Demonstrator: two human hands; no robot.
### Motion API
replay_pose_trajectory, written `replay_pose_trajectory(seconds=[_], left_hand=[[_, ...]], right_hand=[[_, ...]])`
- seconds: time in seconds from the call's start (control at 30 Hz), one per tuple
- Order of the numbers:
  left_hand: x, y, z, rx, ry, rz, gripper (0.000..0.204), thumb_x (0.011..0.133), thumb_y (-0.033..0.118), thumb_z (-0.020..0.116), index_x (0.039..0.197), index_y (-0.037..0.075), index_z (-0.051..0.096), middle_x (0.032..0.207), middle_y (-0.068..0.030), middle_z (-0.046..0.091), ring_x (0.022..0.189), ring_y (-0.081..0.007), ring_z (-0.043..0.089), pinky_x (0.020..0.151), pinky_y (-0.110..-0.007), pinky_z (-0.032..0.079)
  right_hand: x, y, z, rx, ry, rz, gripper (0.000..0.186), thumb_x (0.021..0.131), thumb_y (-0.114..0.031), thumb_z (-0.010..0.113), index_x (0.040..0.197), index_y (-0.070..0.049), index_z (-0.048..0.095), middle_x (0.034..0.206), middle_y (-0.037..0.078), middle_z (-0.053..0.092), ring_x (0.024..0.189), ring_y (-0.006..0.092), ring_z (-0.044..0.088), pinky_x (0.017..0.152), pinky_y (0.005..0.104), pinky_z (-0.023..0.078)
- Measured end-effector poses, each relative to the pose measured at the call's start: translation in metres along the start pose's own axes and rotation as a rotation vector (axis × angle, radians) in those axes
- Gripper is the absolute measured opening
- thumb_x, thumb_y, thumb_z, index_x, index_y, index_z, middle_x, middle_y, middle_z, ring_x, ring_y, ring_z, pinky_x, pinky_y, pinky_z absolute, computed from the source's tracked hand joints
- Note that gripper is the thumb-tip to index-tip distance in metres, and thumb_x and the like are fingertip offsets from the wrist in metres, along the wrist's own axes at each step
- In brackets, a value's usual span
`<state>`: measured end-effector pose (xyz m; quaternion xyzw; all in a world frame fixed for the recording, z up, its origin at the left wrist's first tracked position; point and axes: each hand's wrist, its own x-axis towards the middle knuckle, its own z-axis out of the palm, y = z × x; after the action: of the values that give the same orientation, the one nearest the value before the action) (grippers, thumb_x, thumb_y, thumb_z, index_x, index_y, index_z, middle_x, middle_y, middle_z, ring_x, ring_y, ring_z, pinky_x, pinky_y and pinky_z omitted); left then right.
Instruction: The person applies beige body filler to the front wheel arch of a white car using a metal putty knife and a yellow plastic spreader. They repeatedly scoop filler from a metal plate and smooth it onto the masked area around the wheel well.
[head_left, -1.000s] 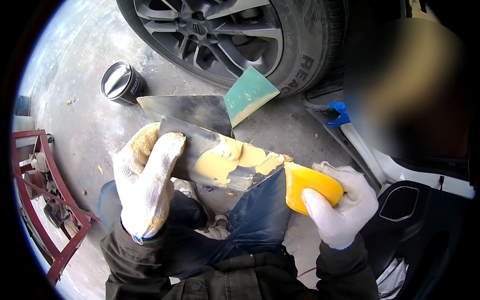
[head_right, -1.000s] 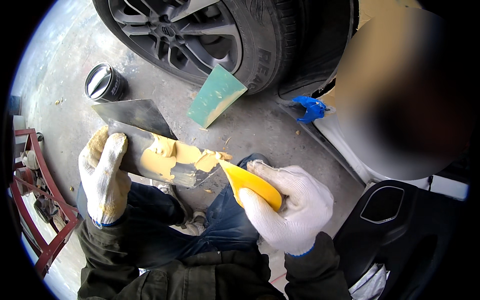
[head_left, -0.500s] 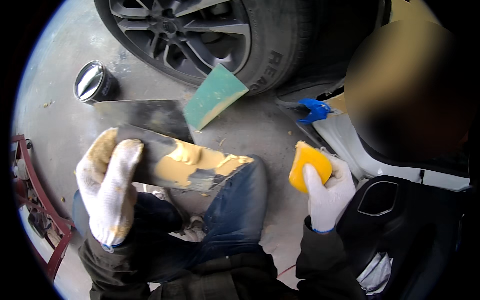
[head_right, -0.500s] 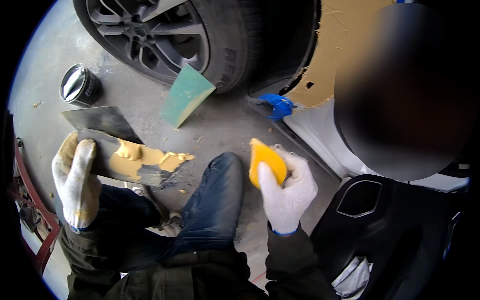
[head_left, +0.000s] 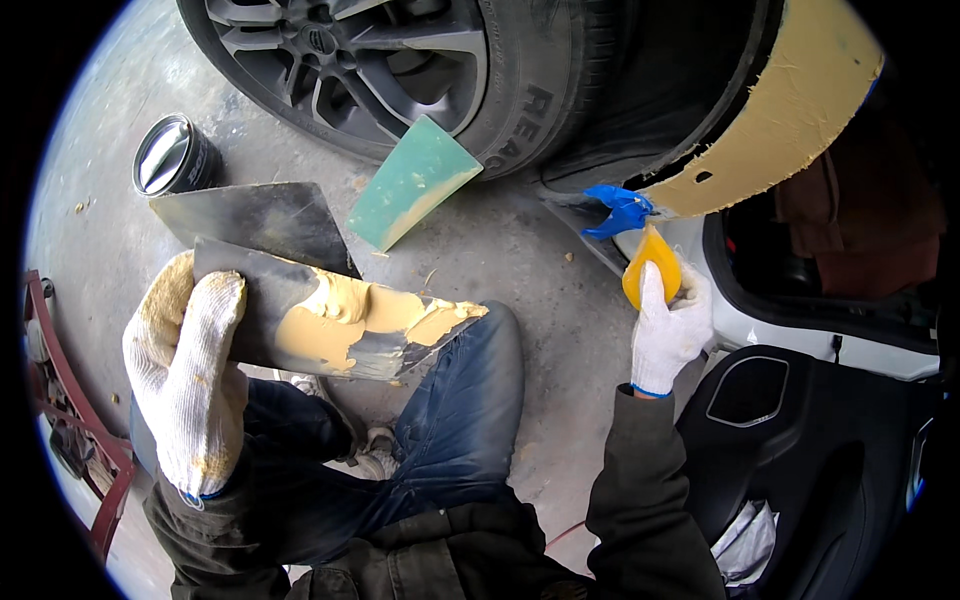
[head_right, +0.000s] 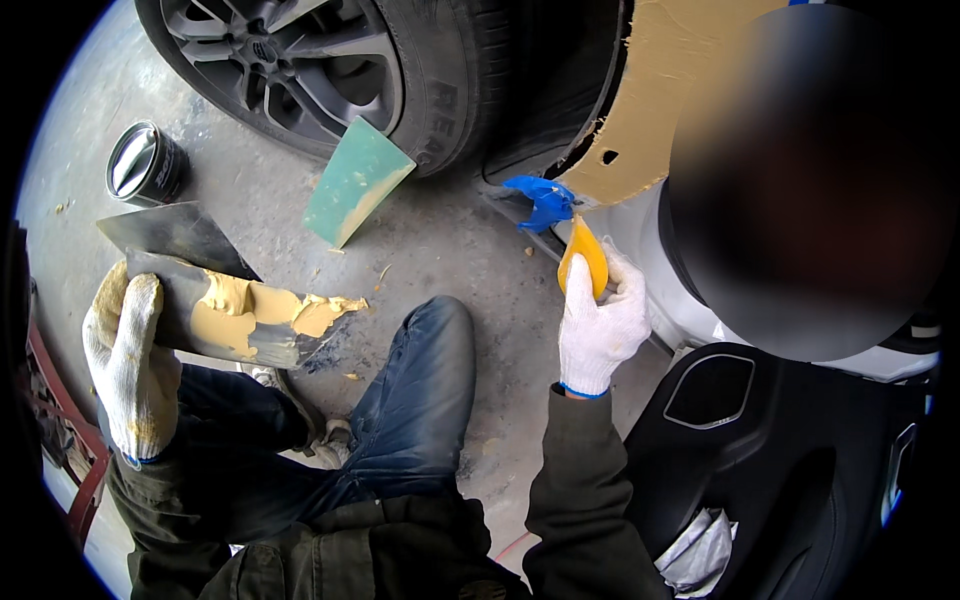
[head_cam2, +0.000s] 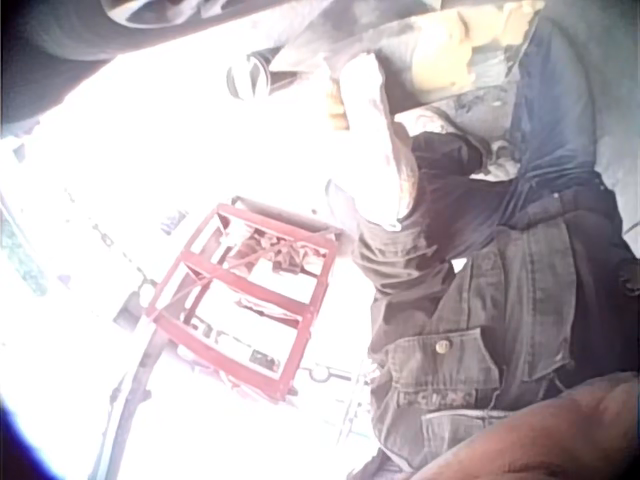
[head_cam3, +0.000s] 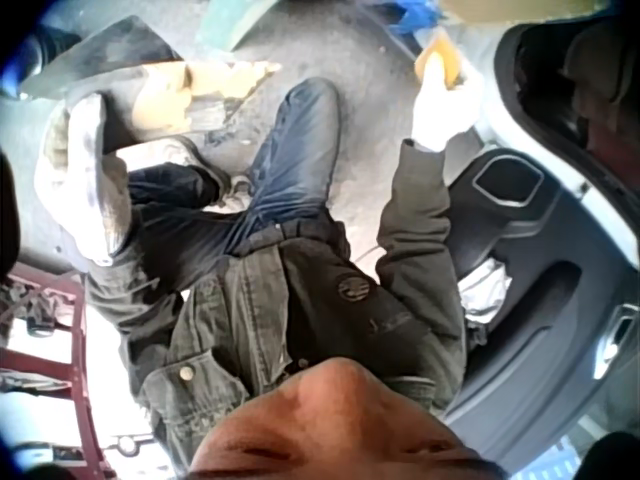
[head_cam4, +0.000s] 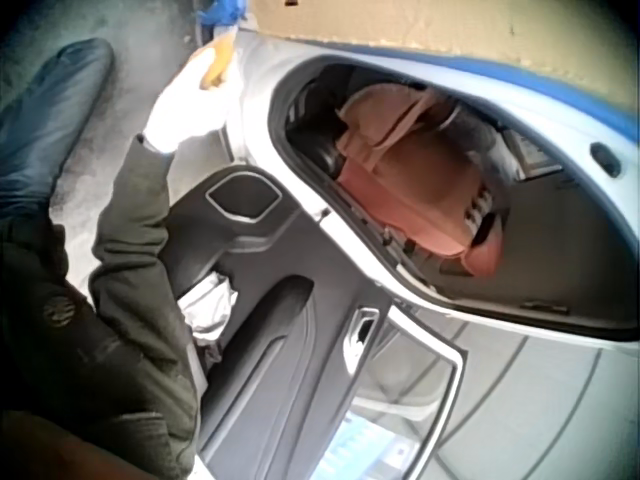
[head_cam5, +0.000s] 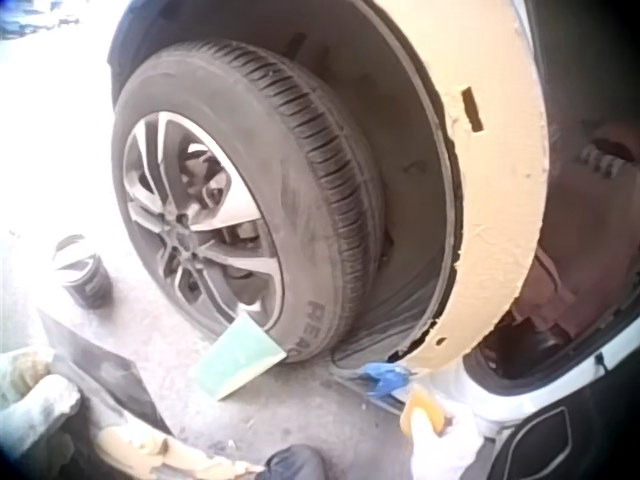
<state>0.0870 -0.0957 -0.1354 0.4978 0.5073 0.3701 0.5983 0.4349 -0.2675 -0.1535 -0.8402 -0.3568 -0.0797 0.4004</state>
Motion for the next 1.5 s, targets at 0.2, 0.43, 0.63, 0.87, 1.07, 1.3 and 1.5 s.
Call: replay_pose_trajectory(seconds=[0.2, 0.43, 0.63, 0.87, 1.07, 1.3, 1.5], left_hand=[[0.001, -0.002, -0.002, 0.041, -0.003, 0.015, 0.040, 0.098, 0.027, 0.057, 0.118, -0.008, 0.058, 0.097, -0.0143, 0.068, 0.086, -0.0185, 0.067, 0.082, -0.029, 0.053], [0.001, -0.003, -0.001, 0.051, 0.048, 0.012, 0.041, 0.098, 0.029, 0.058, 0.117, -0.008, 0.058, 0.097, -0.0149, 0.067, 0.086, -0.0191, 0.067, 0.081, -0.030, 0.053], [0.002, -0.003, -0.001, 0.024, 0.027, 0.013, 0.041, 0.098, 0.028, 0.057, 0.117, -0.008, 0.058, 0.097, -0.0149, 0.067, 0.086, -0.0190, 0.067, 0.081, -0.030, 0.053], [0.002, -0.002, -0.003, 0.021, 0.023, 0.017, 0.039, 0.099, 0.026, 0.056, 0.117, -0.008, 0.057, 0.097, -0.0146, 0.068, 0.085, -0.0182, 0.067, 0.080, -0.029, 0.054], [0.003, -0.005, -0.005, 0.023, 0.062, 0.027, 0.039, 0.099, 0.027, 0.056, 0.117, -0.008, 0.057, 0.096, -0.0145, 0.067, 0.084, -0.0181, 0.068, 0.079, -0.028, 0.054], [0.003, -0.002, -0.003, 0.007, 0.043, 0.018, 0.041, 0.099, 0.027, 0.057, 0.118, -0.009, 0.057, 0.097, -0.0147, 0.067, 0.086, -0.0180, 0.067, 0.080, -0.029, 0.054], [0.005, -0.006, -0.005, 0.004, 0.063, 0.023, 0.041, 0.099, 0.026, 0.057, 0.120, -0.009, 0.056, 0.097, -0.0149, 0.067, 0.086, -0.0188, 0.068, 0.080, -0.029, 0.054]], right_hand=[[0.004, 0.000, 0.003, -0.045, -0.010, -0.007, 0.028, 0.084, -0.007, 0.074, 0.107, 0.007, 0.065, 0.106, 0.019, 0.069, 0.096, 0.0211, 0.068, 0.084, 0.0315, 0.054], [-0.001, -0.009, 0.006, -0.166, -0.034, 0.067, 0.026, 0.084, -0.008, 0.075, 0.105, 0.006, 0.066, 0.097, 0.015, 0.071, 0.084, 0.0169, 0.068, 0.077, 0.0289, 0.055], [0.001, -0.007, 0.008, -0.173, 0.022, -0.177, 0.026, 0.081, -0.006, 0.077, 0.103, 0.005, 0.067, 0.095, 0.015, 0.071, 0.081, 0.0179, 0.069, 0.073, 0.0301, 0.055], [0.005, -0.010, 0.010, -0.270, 0.084, -0.373, 0.020, 0.076, -0.002, 0.079, 0.094, 0.003, 0.069, 0.088, 0.015, 0.069, 0.073, 0.0213, 0.070, 0.064, 0.0298, 0.055], [0.007, -0.019, 0.010, -0.324, 0.113, -0.435, 0.021, 0.075, -0.001, 0.079, 0.094, 0.003, 0.070, 0.083, 0.014, 0.068, 0.070, 0.0217, 0.068, 0.061, 0.0298, 0.054], [-0.003, -0.004, 0.004, -0.305, 0.081, -0.403, 0.022, 0.074, -0.003, 0.080, 0.094, 0.001, 0.072, 0.078, 0.012, 0.065, 0.065, 0.0229, 0.065, 0.058, 0.0321, 0.051], [0.004, 0.002, 0.009, -0.351, 0.051, -0.458, 0.021, 0.073, -0.003, 0.080, 0.092, -0.001, 0.072, 0.075, 0.011, 0.063, 0.061, 0.0248, 0.061, 0.055, 0.0330, 0.049]])
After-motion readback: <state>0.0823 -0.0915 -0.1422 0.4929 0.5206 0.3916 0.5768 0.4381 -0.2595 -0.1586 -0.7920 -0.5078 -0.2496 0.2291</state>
